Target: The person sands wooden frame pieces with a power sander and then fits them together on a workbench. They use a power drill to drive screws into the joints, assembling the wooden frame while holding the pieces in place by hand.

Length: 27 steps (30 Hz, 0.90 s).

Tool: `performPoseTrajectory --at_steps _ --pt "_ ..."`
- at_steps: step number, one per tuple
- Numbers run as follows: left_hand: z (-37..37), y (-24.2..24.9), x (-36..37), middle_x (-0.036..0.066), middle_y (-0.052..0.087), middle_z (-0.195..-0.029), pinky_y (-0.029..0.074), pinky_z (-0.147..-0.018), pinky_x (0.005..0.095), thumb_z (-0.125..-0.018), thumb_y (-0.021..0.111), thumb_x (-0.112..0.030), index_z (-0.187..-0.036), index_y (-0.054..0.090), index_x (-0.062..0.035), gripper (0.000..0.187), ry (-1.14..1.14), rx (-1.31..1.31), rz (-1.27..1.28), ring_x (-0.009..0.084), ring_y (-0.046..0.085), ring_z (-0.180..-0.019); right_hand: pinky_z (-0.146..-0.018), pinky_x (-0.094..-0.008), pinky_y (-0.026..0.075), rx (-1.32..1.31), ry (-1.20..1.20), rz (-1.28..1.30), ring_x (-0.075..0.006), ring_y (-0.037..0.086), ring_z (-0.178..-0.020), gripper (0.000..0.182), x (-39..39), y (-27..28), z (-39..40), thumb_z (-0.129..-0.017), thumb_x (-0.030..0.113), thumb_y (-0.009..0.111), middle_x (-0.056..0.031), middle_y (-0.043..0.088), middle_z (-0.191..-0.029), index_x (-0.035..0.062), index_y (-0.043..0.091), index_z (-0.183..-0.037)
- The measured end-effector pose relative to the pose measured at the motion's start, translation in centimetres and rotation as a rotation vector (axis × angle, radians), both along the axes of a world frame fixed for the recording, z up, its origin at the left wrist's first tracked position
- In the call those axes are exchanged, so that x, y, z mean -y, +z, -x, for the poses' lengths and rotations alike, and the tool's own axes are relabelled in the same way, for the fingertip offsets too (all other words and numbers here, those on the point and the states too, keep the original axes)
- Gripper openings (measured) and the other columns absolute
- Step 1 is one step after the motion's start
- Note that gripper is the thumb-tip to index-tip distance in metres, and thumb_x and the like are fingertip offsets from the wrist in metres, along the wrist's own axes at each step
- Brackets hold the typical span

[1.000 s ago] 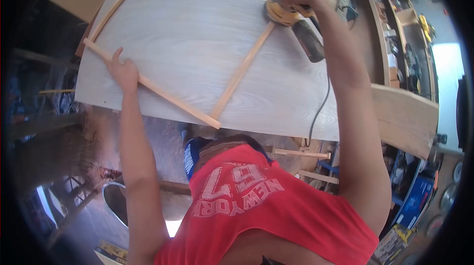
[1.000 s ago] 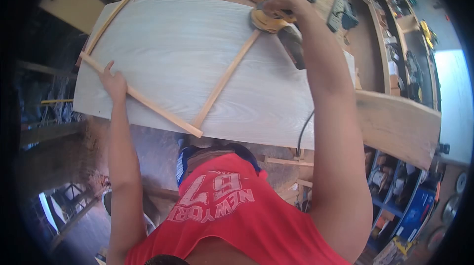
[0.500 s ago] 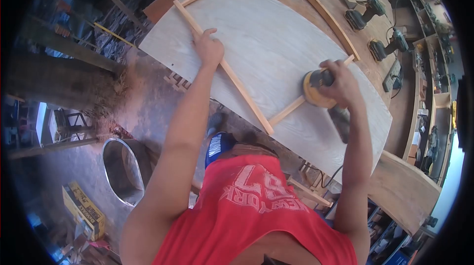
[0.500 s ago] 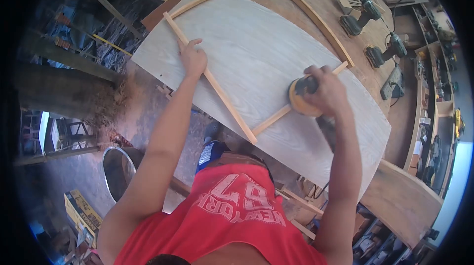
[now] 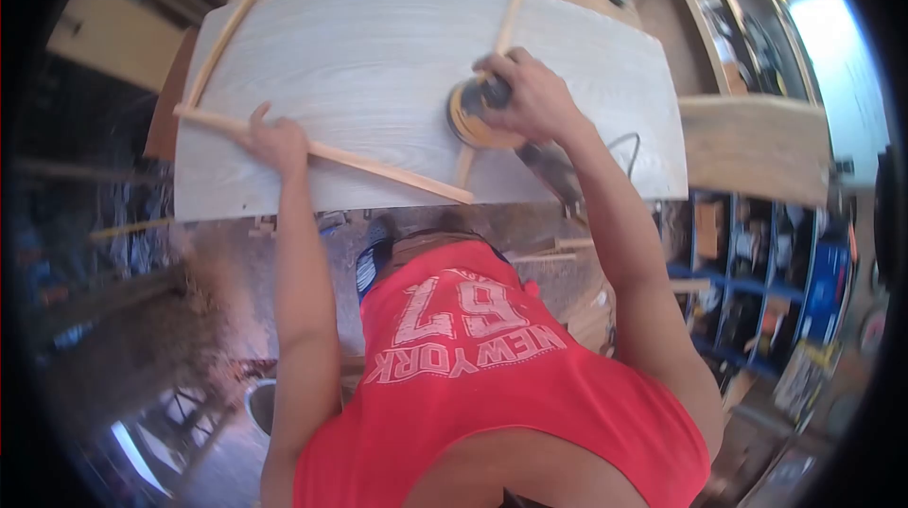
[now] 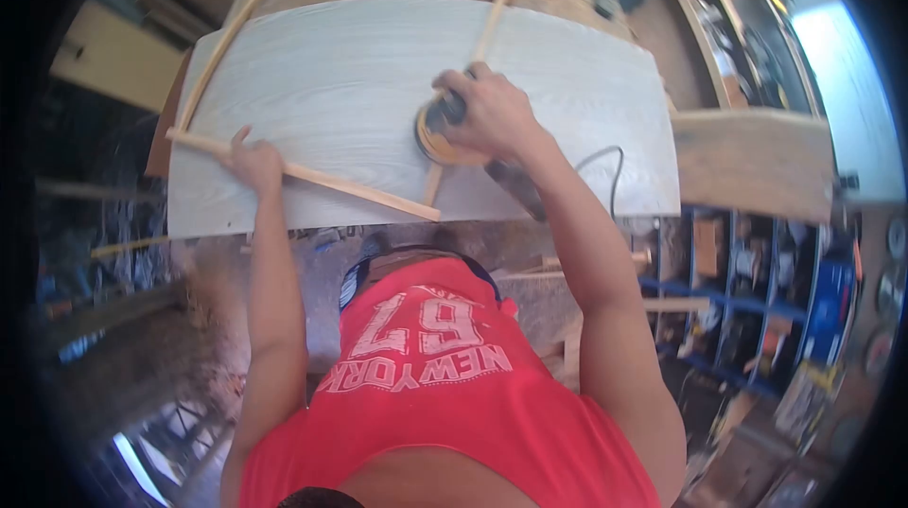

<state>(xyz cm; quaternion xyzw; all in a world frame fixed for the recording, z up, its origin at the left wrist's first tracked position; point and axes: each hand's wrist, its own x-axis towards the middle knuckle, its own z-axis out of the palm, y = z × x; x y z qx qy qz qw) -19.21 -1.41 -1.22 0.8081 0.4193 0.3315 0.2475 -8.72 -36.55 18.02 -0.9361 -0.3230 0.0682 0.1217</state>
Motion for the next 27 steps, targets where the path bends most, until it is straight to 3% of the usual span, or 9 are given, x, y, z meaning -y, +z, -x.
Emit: performPoseTrajectory --at_steps 4,6,8,10,12,15,16,22,27 --pt "-0.5 1.6 1.4 0.035 0.04 -0.15 0.016 -0.124 0.0551 -0.084 0.062 -0.008 -0.131 0.062 -0.0072 0.047 0.04 0.034 -0.089 0.0536 0.026 -0.146 -0.09 -0.0432 0.055 -0.031 -0.117 -0.023 -0.0351 0.064 -0.105 0.06 0.8 0.1 -0.6 -0.071 0.027 0.079 -0.0133 0.06 -0.115 0.0204 0.062 -0.129" --pt "0.5 3.9 3.1 0.029 0.039 -0.153 0.015 -0.123 0.0583 -0.087 0.063 -0.013 -0.134 0.056 -0.0043 0.048 -0.062 -0.111 -0.364 0.049 0.027 -0.147 -0.091 -0.043 0.055 -0.034 -0.114 -0.038 -0.0344 0.064 -0.105 0.061 1.3 -0.1 0.3 -0.071 0.027 0.079 -0.0131 0.06 -0.115 0.0204 0.061 -0.129" --pt "2.1 3.3 4.8 0.022 0.049 -0.148 0.016 -0.122 0.0617 -0.089 0.066 -0.02 -0.126 0.063 -0.0078 0.04 -0.514 0.008 -0.381 0.0408 0.037 -0.143 -0.092 -0.0422 0.054 -0.096 -0.135 -0.059 -0.0336 0.063 -0.106 0.061 1.7 -0.3 2.0 -0.072 0.025 0.078 -0.013 0.059 -0.115 0.02 0.061 -0.13" --pt "4.2 3.7 9.8 0.015 0.064 -0.125 0.017 -0.121 0.0613 -0.09 0.07 -0.027 -0.12 0.065 -0.0082 0.036 -1.025 0.007 -0.267 0.0338 0.054 -0.127 -0.092 -0.043 0.054 -0.093 -0.182 -0.137 -0.0347 0.062 -0.109 0.06 3.1 -0.9 3.0 -0.072 0.025 0.078 -0.0143 0.06 -0.114 0.0212 0.062 -0.129" --pt "6.2 6.6 13.4 0.012 0.067 -0.105 0.024 -0.119 0.0571 -0.085 0.075 -0.029 -0.114 0.067 -0.008 0.037 -1.356 -0.16 -0.328 0.0305 0.062 -0.108 -0.092 -0.0439 0.054 -0.085 -0.217 -0.211 -0.0357 0.062 -0.112 0.059 3.7 -1.2 3.9 -0.071 0.025 0.077 -0.0157 0.06 -0.114 0.0224 0.063 -0.129" --pt "6.3 6.8 13.9 0.009 0.066 -0.098 0.031 -0.114 0.0549 -0.079 0.081 -0.029 -0.11 0.068 -0.0076 0.039 -1.35 -0.202 -0.33 0.0271 0.061 -0.101 -0.091 -0.0407 0.054 -0.018 -0.223 -0.22 -0.0322 0.063 -0.106 0.06 5.7 -0.5 4.5 -0.071 0.022 0.08 -0.0126 0.06 -0.115 0.017 0.063 -0.128" --pt "5.8 6.6 13.6 0.009 0.066 -0.094 0.039 -0.103 0.051 -0.077 0.081 -0.025 -0.105 0.068 -0.0078 0.035 -1.375 -0.151 -0.364 0.0287 0.062 -0.095 -0.092 -0.0404 0.054 0.006 -0.231 -0.257 -0.032 0.064 -0.106 0.059 6.6 -0.1 4.9 -0.07 0.021 0.081 -0.0125 0.061 -0.116 0.0158 0.064 -0.126" --pt "4.5 12.3 13.4 0.01 0.065 -0.09 0.043 -0.085 0.0429 -0.077 0.082 -0.021 -0.101 0.066 -0.0066 0.032 -1.461 -0.187 -0.308 0.0312 0.062 -0.088 -0.092 -0.0379 0.054 0.096 -0.229 -0.475 -0.0302 0.065 -0.106 0.058 11.7 4.9 7.6 -0.067 0.013 0.083 -0.0124 0.062 -0.116 0.0114 0.066 -0.122" --pt "4.9 12.3 14.4 0.011 0.066 -0.089 0.043 -0.084 0.0436 -0.076 0.083 -0.02 -0.099 0.065 -0.0058 0.032 -1.446 -0.248 -0.347 0.0321 0.063 -0.085 -0.092 -0.0402 0.055 0.101 -0.132 -0.662 -0.032 0.065 -0.107 0.056 14.1 3.3 8.4 -0.067 0.015 0.082 -0.0117 0.062 -0.119 0.0155 0.067 -0.121"
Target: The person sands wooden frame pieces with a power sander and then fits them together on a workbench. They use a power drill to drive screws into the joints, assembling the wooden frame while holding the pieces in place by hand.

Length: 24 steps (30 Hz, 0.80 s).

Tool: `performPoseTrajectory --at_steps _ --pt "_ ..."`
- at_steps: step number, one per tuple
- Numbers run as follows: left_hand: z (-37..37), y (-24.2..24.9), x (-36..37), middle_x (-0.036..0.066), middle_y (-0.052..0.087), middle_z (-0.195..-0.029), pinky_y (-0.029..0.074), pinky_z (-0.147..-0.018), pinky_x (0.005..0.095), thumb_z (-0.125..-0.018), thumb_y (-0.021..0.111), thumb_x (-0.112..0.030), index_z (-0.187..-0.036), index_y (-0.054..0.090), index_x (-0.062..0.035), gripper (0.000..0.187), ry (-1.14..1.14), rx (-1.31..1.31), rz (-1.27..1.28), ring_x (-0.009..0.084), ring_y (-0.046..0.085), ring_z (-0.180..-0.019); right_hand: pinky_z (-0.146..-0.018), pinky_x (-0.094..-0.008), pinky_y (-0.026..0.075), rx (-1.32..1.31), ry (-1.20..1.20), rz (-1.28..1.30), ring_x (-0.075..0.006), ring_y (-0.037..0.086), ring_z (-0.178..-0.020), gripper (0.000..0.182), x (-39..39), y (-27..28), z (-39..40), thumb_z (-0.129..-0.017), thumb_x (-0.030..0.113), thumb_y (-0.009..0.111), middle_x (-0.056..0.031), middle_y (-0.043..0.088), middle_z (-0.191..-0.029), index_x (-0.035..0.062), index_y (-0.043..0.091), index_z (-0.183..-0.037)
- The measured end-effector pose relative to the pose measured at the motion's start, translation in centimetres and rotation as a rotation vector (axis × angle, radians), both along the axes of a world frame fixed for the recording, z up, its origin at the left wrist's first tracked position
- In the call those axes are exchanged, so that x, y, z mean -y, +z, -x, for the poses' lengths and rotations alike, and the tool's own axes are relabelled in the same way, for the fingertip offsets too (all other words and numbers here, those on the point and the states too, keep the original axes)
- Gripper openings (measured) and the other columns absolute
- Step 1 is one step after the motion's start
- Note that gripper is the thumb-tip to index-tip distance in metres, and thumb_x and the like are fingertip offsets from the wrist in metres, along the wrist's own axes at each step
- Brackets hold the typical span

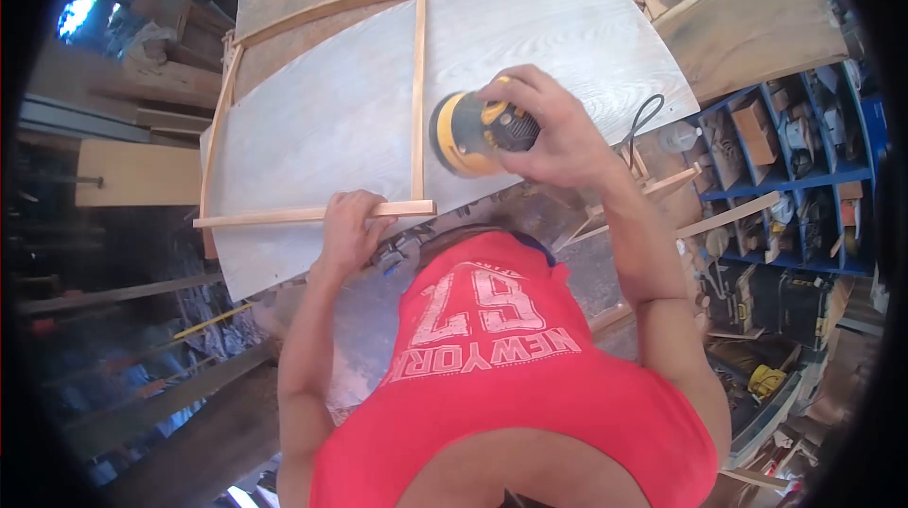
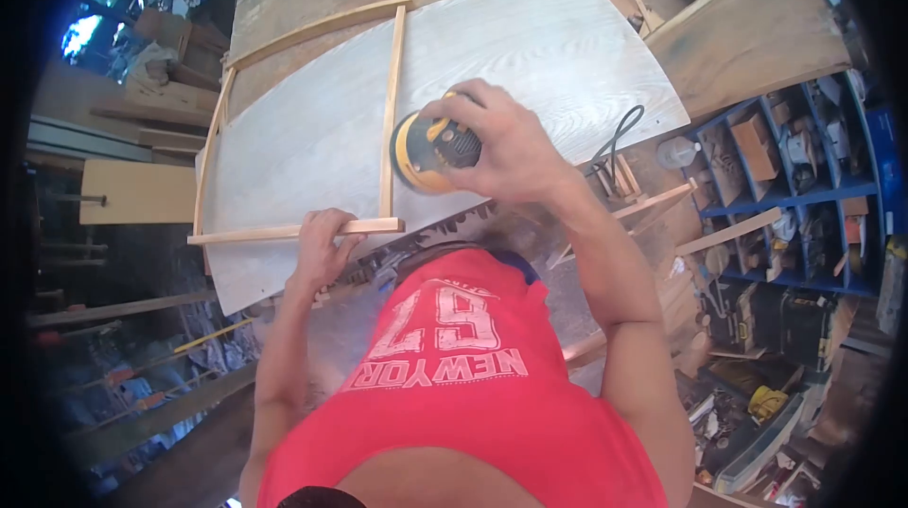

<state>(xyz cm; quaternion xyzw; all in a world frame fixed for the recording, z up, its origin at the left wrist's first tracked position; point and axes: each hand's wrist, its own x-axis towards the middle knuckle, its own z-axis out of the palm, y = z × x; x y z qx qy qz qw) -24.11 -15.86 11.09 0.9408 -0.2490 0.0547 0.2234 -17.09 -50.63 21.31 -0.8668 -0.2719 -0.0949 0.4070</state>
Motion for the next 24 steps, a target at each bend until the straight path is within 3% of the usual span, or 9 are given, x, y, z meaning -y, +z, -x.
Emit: performPoseTrajectory --at_steps 4,8,9,15,24 --pt "-2.1 5.9 0.4 0.01 0.065 -0.087 0.043 -0.083 0.0441 -0.08 0.081 -0.028 -0.096 0.066 -0.0057 0.032 -0.006 0.244 -0.011 0.0323 0.062 -0.086 -0.093 -0.0374 0.055 -0.045 0.127 -0.178 -0.0297 0.066 -0.109 0.056 0.9 0.3 -1.0 -0.067 0.013 0.083 -0.0116 0.063 -0.12 0.0133 0.067 -0.121" --pt "-4.7 11.4 0.7 0.008 0.06 -0.077 0.044 -0.067 0.0415 -0.072 0.087 -0.036 -0.088 0.061 -0.0065 0.042 0.015 0.388 -0.039 0.0301 0.059 -0.069 -0.092 -0.0363 0.055 0.081 0.105 -0.288 -0.0285 0.066 -0.107 0.057 1.8 3.7 -3.0 -0.066 0.01 0.083 -0.0133 0.063 -0.119 0.0102 0.066 -0.121" --pt "-5.1 12.4 1.0 0.006 0.057 -0.072 0.043 -0.061 0.0393 -0.068 0.09 -0.031 -0.082 0.058 -0.0078 0.042 -0.016 0.462 -0.056 0.0284 0.057 -0.061 -0.092 -0.0361 0.055 0.114 0.09 -0.315 -0.0286 0.066 -0.107 0.058 2.3 4.5 -3.5 -0.066 0.01 0.083 -0.0142 0.063 -0.118 0.0086 0.066 -0.121" --pt "-3.1 11.7 -1.4 0.005 0.054 -0.065 0.042 -0.056 0.0365 -0.065 0.085 -0.012 -0.078 0.055 -0.01 0.033 -0.044 0.678 -0.148 0.0251 0.055 -0.055 -0.091 -0.0349 0.054 0.169 0.076 -0.332 -0.0267 0.066 -0.105 0.058 3.4 5.0 -3.9 -0.066 0.007 0.083 -0.0143 0.063 -0.118 0.0051 0.065 -0.121" --pt "0.8 9.4 -1.6 0.006 0.055 -0.064 0.042 -0.049 0.0367 -0.066 0.079 -0.003 -0.079 0.053 -0.0095 0.03 0.03 0.638 -0.04 0.0255 0.057 -0.054 -0.087 -0.0362 0.056 0.045 0.315 -0.409 -0.0289 0.067 -0.101 0.057 -3.6 3.1 -1.5 -0.066 0.007 0.083 -0.0144 0.061 -0.116 0.0089 0.066 -0.12"
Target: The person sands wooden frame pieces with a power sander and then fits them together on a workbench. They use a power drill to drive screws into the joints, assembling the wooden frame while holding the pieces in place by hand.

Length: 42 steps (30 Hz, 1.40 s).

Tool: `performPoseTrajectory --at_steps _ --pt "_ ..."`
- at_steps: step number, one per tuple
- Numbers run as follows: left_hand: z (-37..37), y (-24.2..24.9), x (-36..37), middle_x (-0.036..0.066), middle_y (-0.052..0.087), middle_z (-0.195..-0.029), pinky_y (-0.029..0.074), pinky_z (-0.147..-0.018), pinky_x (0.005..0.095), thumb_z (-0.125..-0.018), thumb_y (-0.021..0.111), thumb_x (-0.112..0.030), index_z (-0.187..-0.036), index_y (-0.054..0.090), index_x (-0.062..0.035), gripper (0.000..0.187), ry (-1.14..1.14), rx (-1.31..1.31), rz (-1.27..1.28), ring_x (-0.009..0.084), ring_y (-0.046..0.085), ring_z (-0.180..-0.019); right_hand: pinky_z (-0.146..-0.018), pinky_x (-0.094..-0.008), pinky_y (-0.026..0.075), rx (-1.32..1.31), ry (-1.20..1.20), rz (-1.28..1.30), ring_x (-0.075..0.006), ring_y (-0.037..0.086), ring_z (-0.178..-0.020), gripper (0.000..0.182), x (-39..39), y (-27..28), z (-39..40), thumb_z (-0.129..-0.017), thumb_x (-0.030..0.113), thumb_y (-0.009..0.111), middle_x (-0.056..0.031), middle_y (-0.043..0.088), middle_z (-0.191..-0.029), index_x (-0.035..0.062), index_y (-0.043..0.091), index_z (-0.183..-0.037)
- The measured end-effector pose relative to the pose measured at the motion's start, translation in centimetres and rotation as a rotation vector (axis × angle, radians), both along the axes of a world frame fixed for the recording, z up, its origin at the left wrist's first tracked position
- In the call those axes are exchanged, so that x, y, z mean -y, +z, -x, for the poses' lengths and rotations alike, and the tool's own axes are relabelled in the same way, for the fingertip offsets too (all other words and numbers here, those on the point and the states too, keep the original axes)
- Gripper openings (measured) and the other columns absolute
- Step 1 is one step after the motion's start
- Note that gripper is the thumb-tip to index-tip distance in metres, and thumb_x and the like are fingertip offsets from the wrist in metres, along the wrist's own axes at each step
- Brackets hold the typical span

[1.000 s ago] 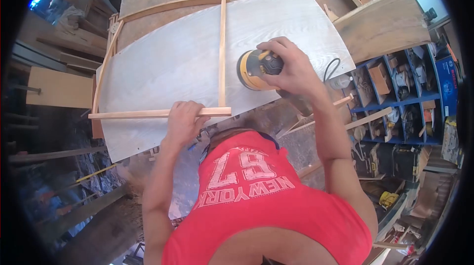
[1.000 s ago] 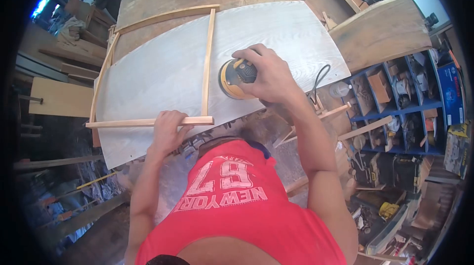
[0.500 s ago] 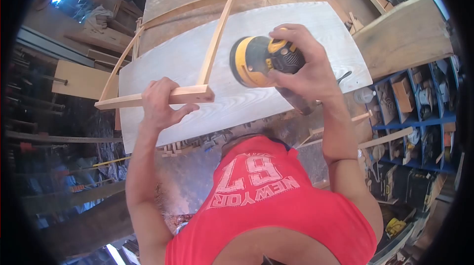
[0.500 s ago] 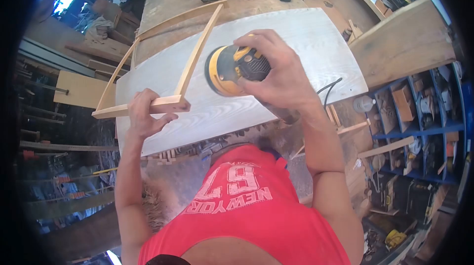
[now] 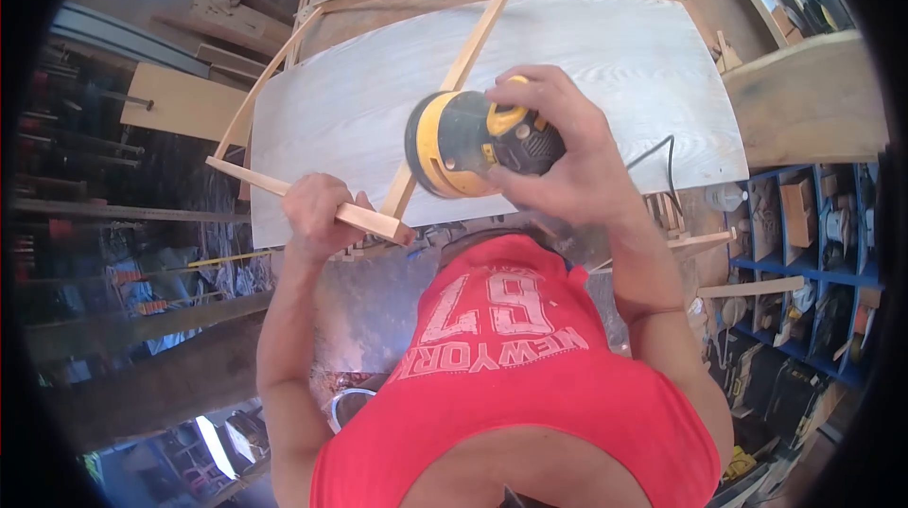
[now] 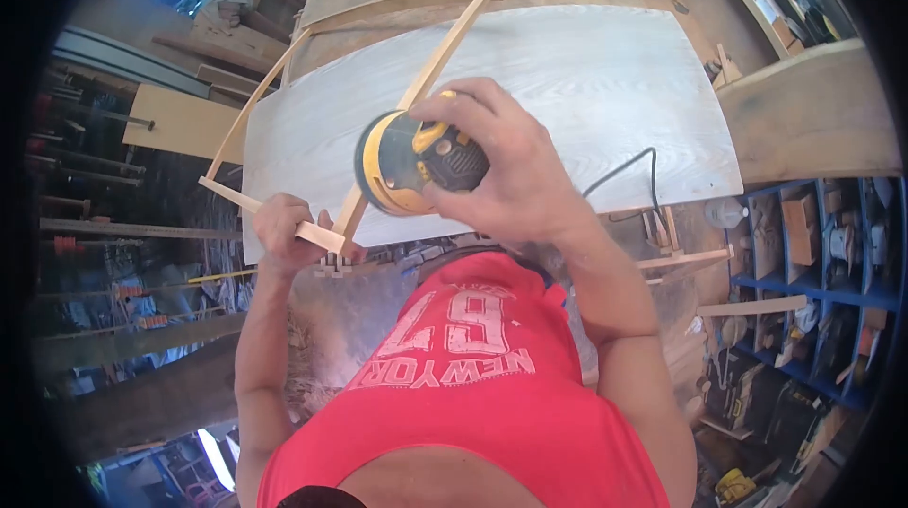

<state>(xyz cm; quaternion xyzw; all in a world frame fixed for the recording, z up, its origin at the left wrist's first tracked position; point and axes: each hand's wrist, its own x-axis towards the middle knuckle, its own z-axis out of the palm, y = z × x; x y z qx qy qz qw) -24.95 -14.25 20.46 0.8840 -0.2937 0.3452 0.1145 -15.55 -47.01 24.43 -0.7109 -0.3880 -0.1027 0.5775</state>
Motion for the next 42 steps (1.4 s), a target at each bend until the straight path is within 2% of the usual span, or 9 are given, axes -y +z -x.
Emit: performPoseTrajectory --at_steps 7,12,14,18,25,27,33,40,42 --pt "0.7 -1.4 -0.7 0.006 0.054 -0.063 0.042 -0.048 0.036 -0.067 0.076 -0.004 -0.076 0.051 -0.01 0.027 -0.003 0.015 0.032 0.025 0.056 -0.051 -0.077 -0.0413 0.058 0.135 0.036 0.213 -0.0341 0.065 -0.101 0.053 -2.5 2.5 2.7 -0.066 0.013 0.082 -0.0144 0.059 -0.119 0.0206 0.067 -0.116" --pt "1.7 -2.4 -1.0 0.004 0.054 -0.062 0.039 -0.047 0.0363 -0.068 0.075 -0.007 -0.067 0.05 -0.0115 0.026 -0.019 0.038 0.049 0.0232 0.053 -0.049 -0.077 -0.0425 0.057 0.214 -0.038 0.26 -0.0365 0.064 -0.103 0.053 -3.5 2.6 3.8 -0.067 0.016 0.084 -0.0156 0.058 -0.119 0.0205 0.065 -0.116" --pt "2.4 -2.2 -1.3 0.004 0.055 -0.062 0.037 -0.047 0.036 -0.067 0.075 -0.007 -0.067 0.051 -0.0119 0.025 -0.02 0.001 -0.001 0.0226 0.051 -0.049 -0.078 -0.0431 0.057 0.164 0.071 0.305 -0.0366 0.064 -0.103 0.053 -3.9 2.7 4.4 -0.068 0.017 0.084 -0.0163 0.058 -0.119 0.0201 0.065 -0.117" --pt "4.1 -1.9 -1.8 0.003 0.055 -0.062 0.036 -0.047 0.036 -0.067 0.073 -0.005 -0.068 0.052 -0.0122 0.023 -0.012 -0.038 0.001 0.0216 0.051 -0.05 -0.08 -0.0373 0.057 0.032 0.039 0.282 -0.0308 0.066 -0.1 0.055 -3.6 1.9 3.4 -0.067 0.012 0.086 -0.0157 0.06 -0.119 0.014 0.066 -0.119" --pt "5.2 5.8 -2.1 0.003 0.054 -0.062 0.037 -0.048 0.0342 -0.065 0.077 -0.006 -0.075 0.06 -0.0091 0.02 -0.128 -0.128 -0.083 0.0208 0.051 -0.05 -0.083 -0.029 0.054 -0.16 0.038 0.187 -0.0147 0.066 -0.094 0.059 -0.2 -0.3 -2.7 -0.07 0.007 0.083 -0.0071 0.065 -0.108 0.0056 0.062 -0.125" --pt "3.9 10.0 -1.8 0.004 0.055 -0.063 0.036 -0.047 0.0335 -0.066 0.078 -0.006 -0.075 0.059 -0.0067 0.021 -0.154 -0.074 -0.107 0.0207 0.052 -0.05 -0.085 -0.0274 0.053 -0.555 -0.002 0.164 -0.0101 0.064 -0.093 0.065 1.1 0.5 -4.2 -0.069 0.007 0.084 -0.0041 0.066 -0.107 0.0052 0.061 -0.129" --pt "-1.8 17.5 0.7 0.007 0.054 -0.063 0.038 -0.047 0.032 -0.065 0.075 -0.006 -0.08 0.059 -0.002 0.023 -0.236 0.04 -0.218 0.0227 0.053 -0.05 -0.08 -0.0295 0.054 -0.492 -0.063 -0.011 -0.0143 0.065 -0.087 0.069 3.6 -0.5 -7.5 -0.066 0.013 0.083 -0.0063 0.066 -0.099 0.0052 0.06 -0.131" --pt "-2.2 17.6 -0.3 0.006 0.052 -0.06 0.037 -0.045 0.032 -0.064 0.074 -0.003 -0.079 0.058 -0.0017 0.022 -0.276 -0.055 -0.234 0.022 0.051 -0.049 -0.078 -0.0337 0.054 -0.653 0.021 0.019 -0.0203 0.066 -0.089 0.068 4.9 -5.6 -13.8 -0.066 0.018 0.082 -0.0135 0.067 -0.1 0.0021 0.062 -0.129" --pt "-2.2 17.1 -0.6 0.006 0.052 -0.06 0.037 -0.044 0.0317 -0.063 0.072 -0.001 -0.078 0.057 -0.0017 0.021 -0.267 -0.063 -0.23 0.0219 0.05 -0.048 -0.073 -0.0324 0.057 -0.499 -0.037 0.039 -0.0198 0.067 -0.081 0.066 4.5 -7.0 -17.1 -0.07 0.011 0.079 -0.0105 0.066 -0.094 0.0043 0.06 -0.132"
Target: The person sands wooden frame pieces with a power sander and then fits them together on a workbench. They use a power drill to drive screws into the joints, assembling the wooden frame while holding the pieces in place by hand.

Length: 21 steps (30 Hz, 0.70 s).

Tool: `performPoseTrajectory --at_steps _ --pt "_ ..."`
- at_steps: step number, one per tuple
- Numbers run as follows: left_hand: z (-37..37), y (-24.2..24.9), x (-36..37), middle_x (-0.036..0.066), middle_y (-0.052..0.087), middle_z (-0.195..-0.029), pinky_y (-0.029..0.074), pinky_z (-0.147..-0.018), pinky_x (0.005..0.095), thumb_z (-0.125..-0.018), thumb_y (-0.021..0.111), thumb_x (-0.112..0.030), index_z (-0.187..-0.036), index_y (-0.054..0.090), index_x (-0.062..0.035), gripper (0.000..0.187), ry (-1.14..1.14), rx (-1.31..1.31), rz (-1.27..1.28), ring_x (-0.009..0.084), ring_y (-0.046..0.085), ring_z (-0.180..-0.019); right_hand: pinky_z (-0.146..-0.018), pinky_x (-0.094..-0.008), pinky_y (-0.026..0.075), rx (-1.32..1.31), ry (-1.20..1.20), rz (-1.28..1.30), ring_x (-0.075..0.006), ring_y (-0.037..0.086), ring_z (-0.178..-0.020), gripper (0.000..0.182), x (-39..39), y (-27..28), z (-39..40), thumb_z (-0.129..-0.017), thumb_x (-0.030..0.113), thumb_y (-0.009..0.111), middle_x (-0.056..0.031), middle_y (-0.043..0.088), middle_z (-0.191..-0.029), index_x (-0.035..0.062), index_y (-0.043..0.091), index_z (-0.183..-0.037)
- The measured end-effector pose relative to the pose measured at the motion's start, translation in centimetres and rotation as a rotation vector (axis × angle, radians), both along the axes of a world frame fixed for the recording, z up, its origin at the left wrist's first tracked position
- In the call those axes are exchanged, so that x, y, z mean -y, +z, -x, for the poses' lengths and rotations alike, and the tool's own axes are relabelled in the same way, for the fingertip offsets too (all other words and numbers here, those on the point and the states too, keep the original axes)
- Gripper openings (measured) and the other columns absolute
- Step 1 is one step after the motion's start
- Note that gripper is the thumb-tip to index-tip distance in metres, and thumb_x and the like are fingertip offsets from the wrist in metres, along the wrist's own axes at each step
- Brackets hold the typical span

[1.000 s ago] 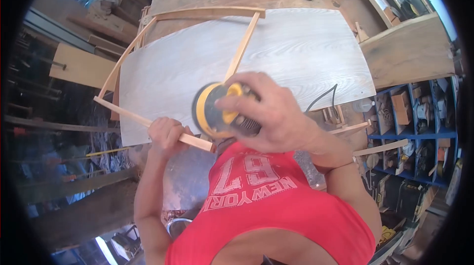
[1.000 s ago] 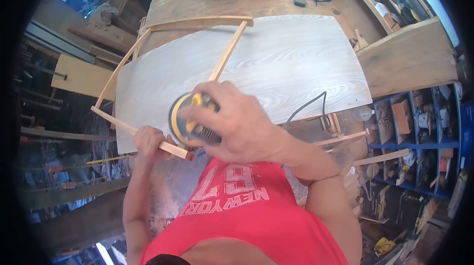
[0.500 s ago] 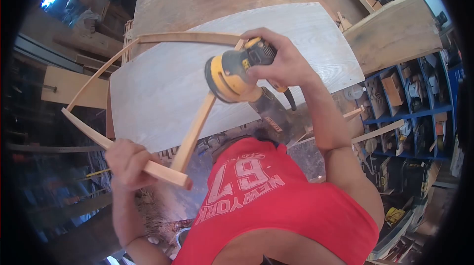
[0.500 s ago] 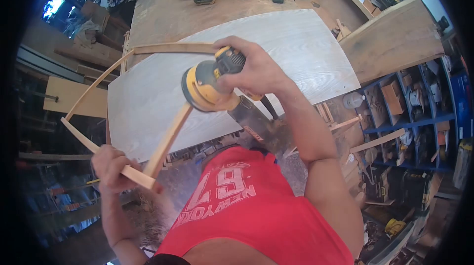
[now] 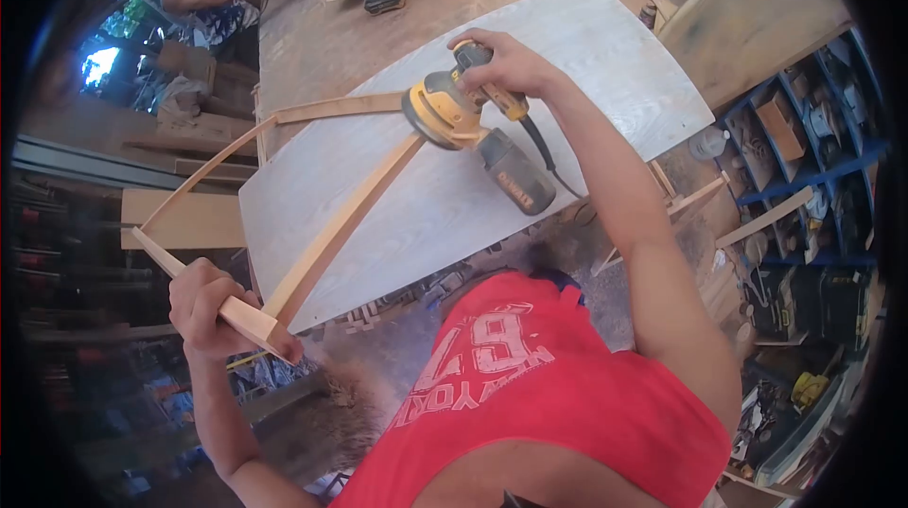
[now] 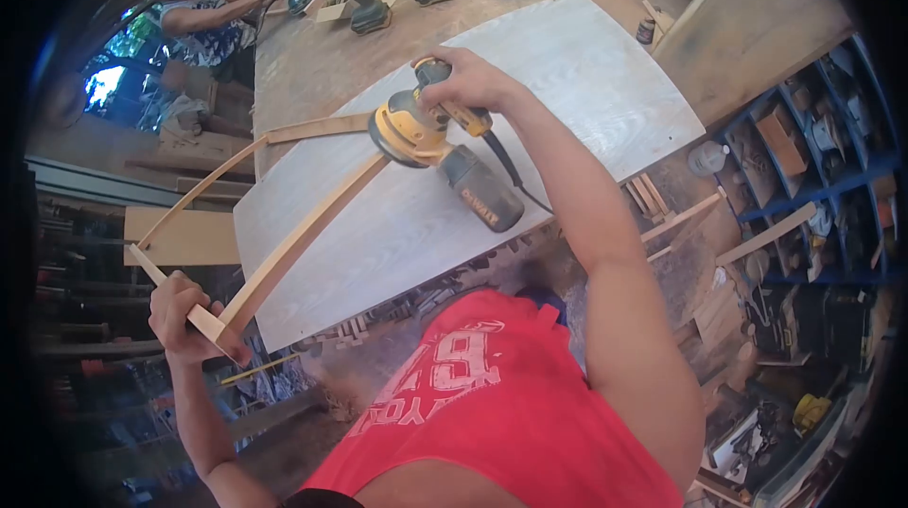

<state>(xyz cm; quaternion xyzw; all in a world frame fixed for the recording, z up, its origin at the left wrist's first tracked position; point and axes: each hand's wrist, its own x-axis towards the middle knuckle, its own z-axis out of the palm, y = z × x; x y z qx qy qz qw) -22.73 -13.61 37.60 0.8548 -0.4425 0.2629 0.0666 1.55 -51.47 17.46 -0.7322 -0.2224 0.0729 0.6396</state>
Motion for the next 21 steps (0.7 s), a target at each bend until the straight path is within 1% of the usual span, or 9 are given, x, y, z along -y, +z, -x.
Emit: performPoseTrajectory --at_steps 2,4,6,10,12,13,16,19,21 --pt "0.7 -0.4 -0.4 0.006 0.052 -0.06 0.038 -0.044 0.031 -0.064 0.07 0.0 -0.078 0.057 -0.0014 0.02 0.01 0.001 0.02 0.0217 0.05 -0.048 -0.075 -0.0334 0.057 -0.208 0.043 0.003 -0.0208 0.067 -0.087 0.065 -0.4 -1.0 -1.4 -0.07 0.012 0.08 -0.0128 0.066 -0.099 0.004 0.06 -0.132" --pt "1.1 -0.4 -0.9 0.006 0.052 -0.06 0.038 -0.045 0.0308 -0.064 0.069 0.001 -0.077 0.056 -0.0014 0.019 0.038 0.007 0.013 0.0217 0.05 -0.048 -0.077 -0.0345 0.057 -0.19 0.069 0.053 -0.0213 0.067 -0.09 0.066 -1.0 -1.7 -2.6 -0.07 0.012 0.08 -0.0139 0.066 -0.104 0.0036 0.06 -0.132" --pt "1.2 -0.5 -1.4 0.007 0.052 -0.06 0.038 -0.045 0.031 -0.064 0.069 0.001 -0.077 0.057 -0.0009 0.018 0.029 0.009 0.044 0.022 0.05 -0.048 -0.077 -0.0351 0.057 -0.147 0.038 0.067 -0.0232 0.068 -0.089 0.067 -1.3 -2.7 -3.4 -0.067 0.016 0.083 -0.0158 0.068 -0.103 -0.003 0.062 -0.127" --pt "1.2 0.4 -1.3 0.007 0.052 -0.06 0.038 -0.045 0.031 -0.064 0.071 -0.001 -0.078 0.058 -0.0003 0.018 0.052 0.026 0.027 0.0224 0.051 -0.048 -0.077 -0.0351 0.057 -0.212 0.007 -0.003 -0.0236 0.068 -0.089 0.067 -1.9 -4.3 -3.5 -0.067 0.014 0.082 -0.0165 0.067 -0.106 -0.0016 0.062 -0.129" --pt "0.5 2.5 -0.2 0.006 0.052 -0.06 0.039 -0.046 0.0311 -0.065 0.075 -0.007 -0.08 0.06 -0.0001 0.022 0.088 0.038 -0.033 0.0232 0.053 -0.049 -0.077 -0.0347 0.056 -0.31 0.029 -0.036 -0.0231 0.067 -0.09 0.067 -1.5 -4.3 -3.2 -0.068 0.013 0.082 -0.0156 0.065 -0.106 -0.0001 0.061 -0.13" --pt "0.6 3.8 -0.3 0.01 0.056 -0.07 0.047 -0.058 0.0341 -0.069 0.078 -0.022 -0.09 0.063 -0.0012 0.033 0.156 -0.043 -0.062 0.0276 0.058 -0.06 -0.076 -0.0337 0.055 -0.315 0.045 -0.104 -0.0214 0.066 -0.088 0.067 -1.4 -4.0 -2.6 -0.069 0.013 0.083 -0.0139 0.064 -0.103 0.0003 0.061 -0.13" --pt "-2.1 7.0 1.9 0.01 0.058 -0.076 0.048 -0.062 0.0335 -0.07 0.077 -0.019 -0.095 0.063 -0.0005 0.034 0.202 -0.049 -0.087 0.0286 0.061 -0.066 -0.069 -0.0311 0.055 -0.195 0.027 -0.181 -0.0173 0.064 -0.082 0.064 -1.5 -1.7 -0.1 -0.072 0.009 0.079 -0.009 0.063 -0.098 0.0031 0.059 -0.132" --pt "-5.1 8.8 3.9 0.01 0.057 -0.078 0.047 -0.067 0.0311 -0.069 0.069 -0.008 -0.099 0.061 0.0013 0.033 0.252 -0.156 -0.045 0.0225 0.058 -0.068 -0.074 -0.0301 0.055 -0.168 -0.016 -0.249 -0.0144 0.064 -0.084 0.064 -1.0 1.7 3.3 -0.072 0.009 0.08 -0.0072 0.065 -0.099 0.0038 0.059 -0.131" --pt "-6.4 9.2 4.7 0.009 0.056 -0.078 0.046 -0.066 0.0306 -0.068 0.068 -0.007 -0.098 0.061 0.0012 0.032 0.257 -0.185 -0.051 0.0206 0.057 -0.068 -0.075 -0.0297 0.055 -0.127 -0.057 -0.311 -0.0134 0.064 -0.086 0.063 -1.0 3.4 4.9 -0.072 0.009 0.081 -0.0064 0.065 -0.1 0.0041 0.059 -0.131"
